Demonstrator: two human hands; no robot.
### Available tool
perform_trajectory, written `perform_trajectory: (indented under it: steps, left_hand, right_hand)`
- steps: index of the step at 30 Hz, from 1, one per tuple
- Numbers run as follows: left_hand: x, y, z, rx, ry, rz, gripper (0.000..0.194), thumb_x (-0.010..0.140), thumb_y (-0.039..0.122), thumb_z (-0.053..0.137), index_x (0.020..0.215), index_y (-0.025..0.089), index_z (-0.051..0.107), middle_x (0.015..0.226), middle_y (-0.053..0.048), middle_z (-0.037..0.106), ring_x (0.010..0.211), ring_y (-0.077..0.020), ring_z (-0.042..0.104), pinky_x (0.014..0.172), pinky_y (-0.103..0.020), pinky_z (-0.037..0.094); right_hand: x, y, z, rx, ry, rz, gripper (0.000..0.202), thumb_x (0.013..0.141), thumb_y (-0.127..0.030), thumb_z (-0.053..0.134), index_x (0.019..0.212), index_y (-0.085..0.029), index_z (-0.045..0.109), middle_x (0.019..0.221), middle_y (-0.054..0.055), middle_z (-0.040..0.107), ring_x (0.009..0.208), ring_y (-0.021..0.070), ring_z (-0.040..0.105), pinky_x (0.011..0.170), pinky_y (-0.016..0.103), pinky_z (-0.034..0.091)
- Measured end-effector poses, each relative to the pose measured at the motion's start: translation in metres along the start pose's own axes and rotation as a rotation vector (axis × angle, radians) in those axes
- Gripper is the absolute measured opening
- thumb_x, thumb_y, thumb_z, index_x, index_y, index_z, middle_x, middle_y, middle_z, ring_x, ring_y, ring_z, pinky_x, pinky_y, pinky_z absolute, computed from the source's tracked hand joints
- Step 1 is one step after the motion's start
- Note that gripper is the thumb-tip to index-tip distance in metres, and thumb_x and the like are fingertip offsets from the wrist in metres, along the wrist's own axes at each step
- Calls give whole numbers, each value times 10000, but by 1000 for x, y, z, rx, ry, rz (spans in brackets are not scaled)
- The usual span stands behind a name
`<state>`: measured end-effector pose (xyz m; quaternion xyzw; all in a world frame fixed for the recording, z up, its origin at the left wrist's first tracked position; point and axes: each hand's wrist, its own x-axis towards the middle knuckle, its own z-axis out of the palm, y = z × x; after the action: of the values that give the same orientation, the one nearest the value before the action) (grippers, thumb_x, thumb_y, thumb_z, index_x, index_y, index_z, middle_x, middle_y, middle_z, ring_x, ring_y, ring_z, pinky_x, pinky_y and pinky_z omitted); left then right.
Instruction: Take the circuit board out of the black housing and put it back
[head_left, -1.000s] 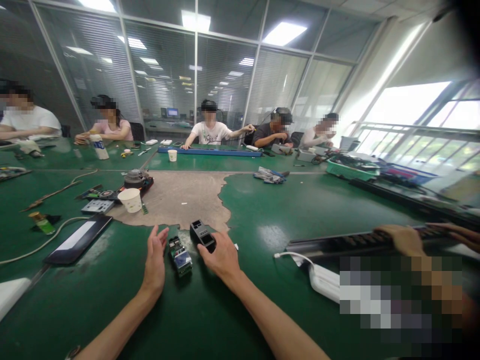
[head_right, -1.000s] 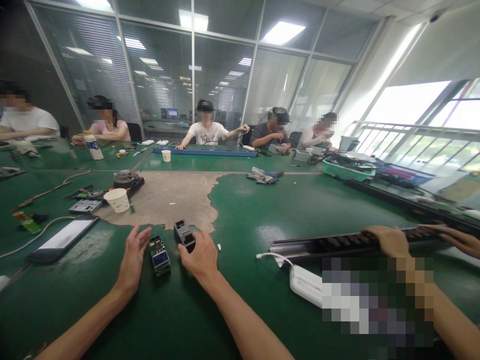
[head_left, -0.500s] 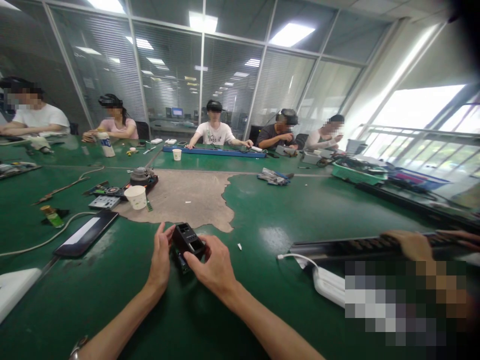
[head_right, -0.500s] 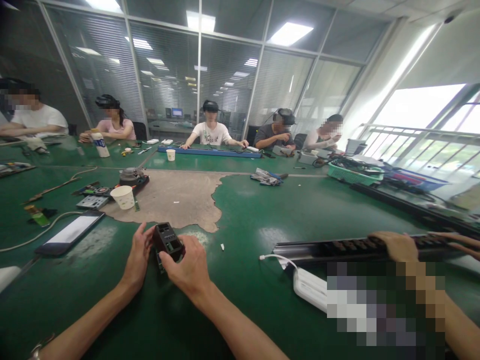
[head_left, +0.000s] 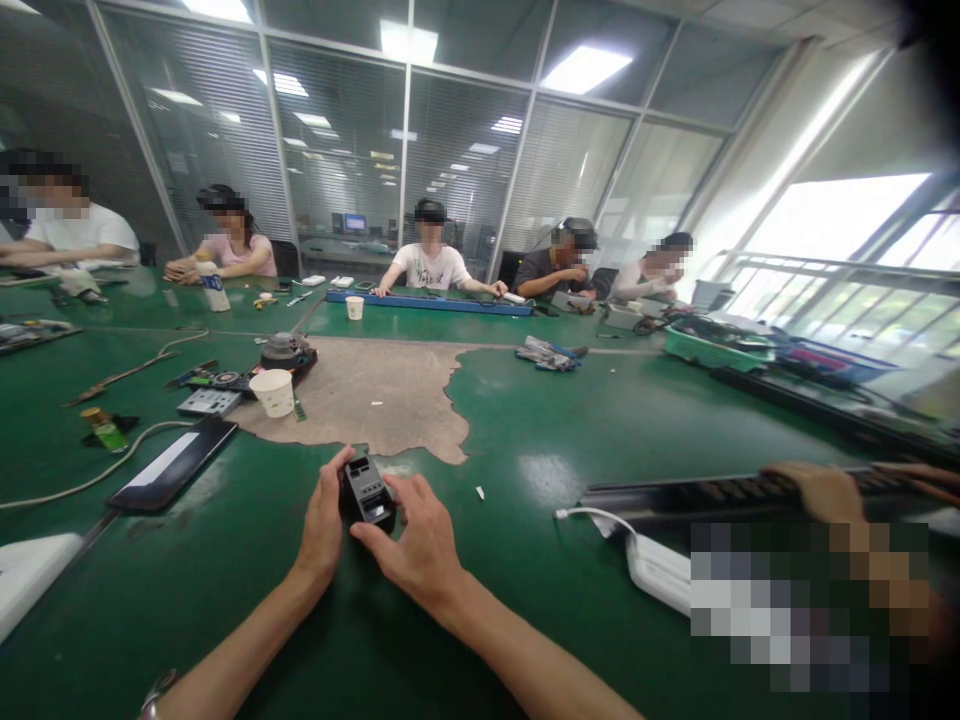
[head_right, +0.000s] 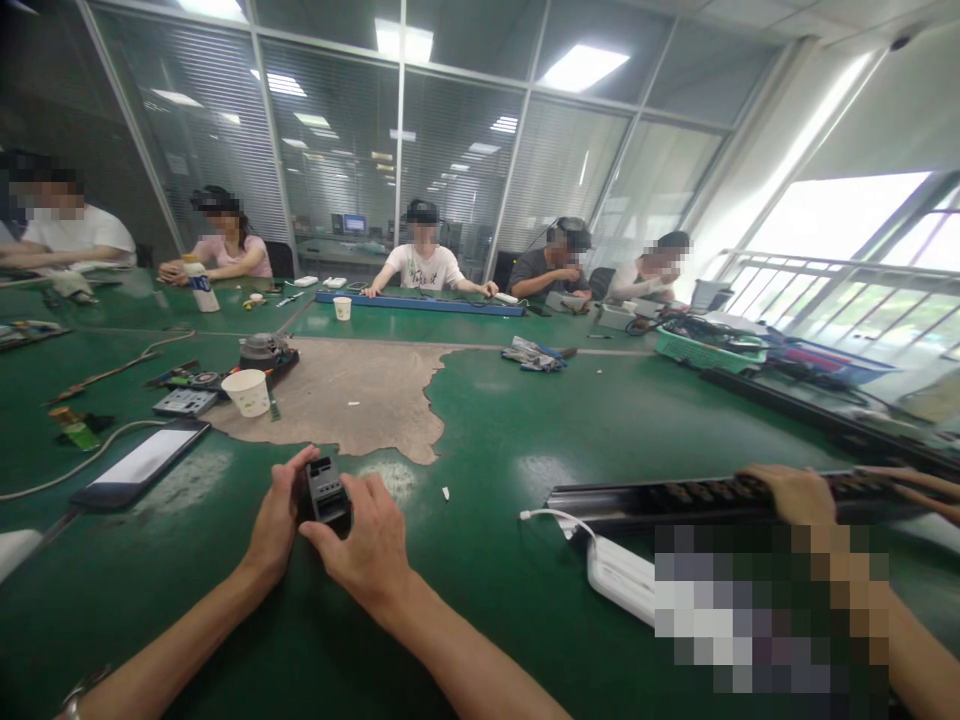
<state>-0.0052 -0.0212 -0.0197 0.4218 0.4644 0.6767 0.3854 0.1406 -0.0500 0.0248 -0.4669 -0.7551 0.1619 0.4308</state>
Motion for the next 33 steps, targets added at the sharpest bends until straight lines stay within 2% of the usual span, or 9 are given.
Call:
perform_trajectory:
  steps: [4,9,16,19,25,33]
  left_hand:
    - [-1,3,1,-12,-18,-45,614,904,634,336,1267,200,576,1294,-110,610,1277,-262,500,1115,-460,316]
    - [-1,2,0,-2,-23,-49,595,912,622,326,1301,225,540,1297,-107,606,1285,-255,495,1115,-462,318]
    - [0,0,-2,13,-34,-68,581,935,595,299,1355,238,484,1403,-112,526,1339,-247,438,1137,-463,275]
    - [0,2,-1,11,-25,-70,573,948,575,283,1377,241,463,1446,-104,482,1352,-235,422,1150,-449,255]
    - [-1,3,1,-20,11,-77,562,947,571,299,1401,267,430,1486,-85,431,1360,-225,410,1154,-439,258]
    - [2,2,3,-69,32,-50,560,951,553,322,1407,240,412,1493,-98,420,1367,-205,401,1170,-411,231]
  right_hand:
    - [-7,3,5,13,-15,-30,580,710,-336,778,1237,-226,563,1139,97,595,1063,279,561,937,438,489]
    - [-15,11,13,74,-75,-109,744,736,-261,737,1402,-193,411,1346,123,531,1226,289,499,1064,462,410]
    - [-20,18,22,106,-113,-115,766,799,-221,658,1471,-159,296,1458,151,434,1353,287,399,1123,480,351]
    - [-19,18,25,142,-115,-92,740,829,-187,610,1487,-175,271,1459,140,440,1348,271,416,1123,470,356]
    - [-18,16,27,203,-58,-2,732,829,-211,636,1478,-174,298,1453,132,454,1336,267,438,1119,457,368]
    - [-1,21,11,216,116,61,707,852,-263,620,1478,-189,300,1460,115,449,1337,275,440,1108,452,385]
